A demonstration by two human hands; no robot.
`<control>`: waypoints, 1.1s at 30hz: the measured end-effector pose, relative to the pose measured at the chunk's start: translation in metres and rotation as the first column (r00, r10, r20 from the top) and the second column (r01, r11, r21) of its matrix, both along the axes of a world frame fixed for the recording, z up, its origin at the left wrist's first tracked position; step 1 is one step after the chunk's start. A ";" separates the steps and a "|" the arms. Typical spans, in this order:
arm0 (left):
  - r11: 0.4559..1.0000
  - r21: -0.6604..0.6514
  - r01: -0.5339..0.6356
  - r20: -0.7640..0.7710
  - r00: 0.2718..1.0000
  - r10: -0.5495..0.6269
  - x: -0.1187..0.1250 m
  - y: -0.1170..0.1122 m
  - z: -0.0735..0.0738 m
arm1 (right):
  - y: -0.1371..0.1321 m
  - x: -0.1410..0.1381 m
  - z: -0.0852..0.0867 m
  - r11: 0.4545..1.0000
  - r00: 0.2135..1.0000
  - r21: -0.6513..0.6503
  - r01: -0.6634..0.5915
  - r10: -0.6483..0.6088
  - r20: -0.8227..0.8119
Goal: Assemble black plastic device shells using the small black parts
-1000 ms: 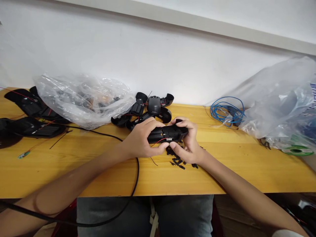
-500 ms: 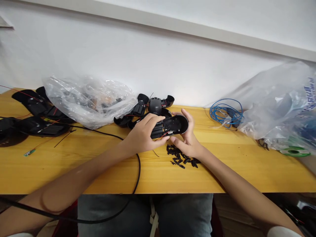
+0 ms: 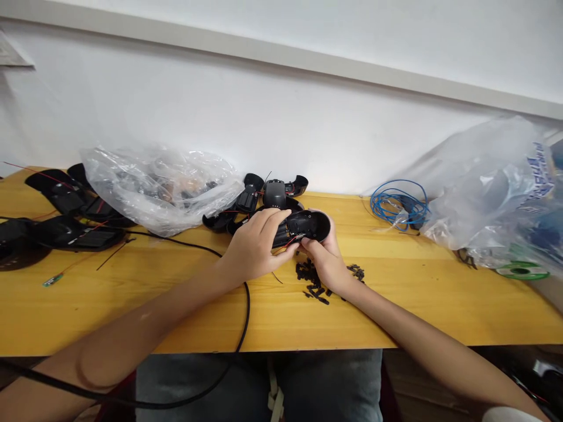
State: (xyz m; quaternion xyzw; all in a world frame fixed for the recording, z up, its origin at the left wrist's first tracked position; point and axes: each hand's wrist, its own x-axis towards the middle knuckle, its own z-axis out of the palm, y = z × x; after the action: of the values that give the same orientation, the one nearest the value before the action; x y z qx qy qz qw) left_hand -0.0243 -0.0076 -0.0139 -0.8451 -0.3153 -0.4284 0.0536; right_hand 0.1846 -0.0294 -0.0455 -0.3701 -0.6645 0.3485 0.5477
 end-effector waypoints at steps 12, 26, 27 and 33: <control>0.896 -0.338 0.287 0.336 0.926 -0.170 0.003 -0.010 0.018 | -0.006 0.005 0.021 0.974 0.977 0.103 -0.201 0.192 0.090; 0.971 -0.206 -0.119 -0.222 0.972 0.072 -0.012 0.008 0.019 | 0.041 0.066 0.060 0.985 0.992 0.113 0.127 -0.125 -0.025; 0.959 -0.173 -0.226 -0.287 0.943 0.171 -0.013 0.011 0.018 | 0.045 0.084 0.070 0.977 0.977 0.146 0.154 -0.173 0.127; 0.809 -0.115 -0.576 -0.567 0.707 0.423 0.000 0.027 0.033 | 0.046 0.174 0.110 0.947 0.497 0.062 0.314 -0.220 0.840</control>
State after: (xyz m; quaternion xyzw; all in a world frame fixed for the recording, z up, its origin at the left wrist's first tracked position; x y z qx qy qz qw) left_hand -0.0241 0.0191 0.0192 -0.8074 -0.5660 -0.1050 0.1295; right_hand 0.3587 0.0165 0.0646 -0.6157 -0.7609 0.0727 0.1914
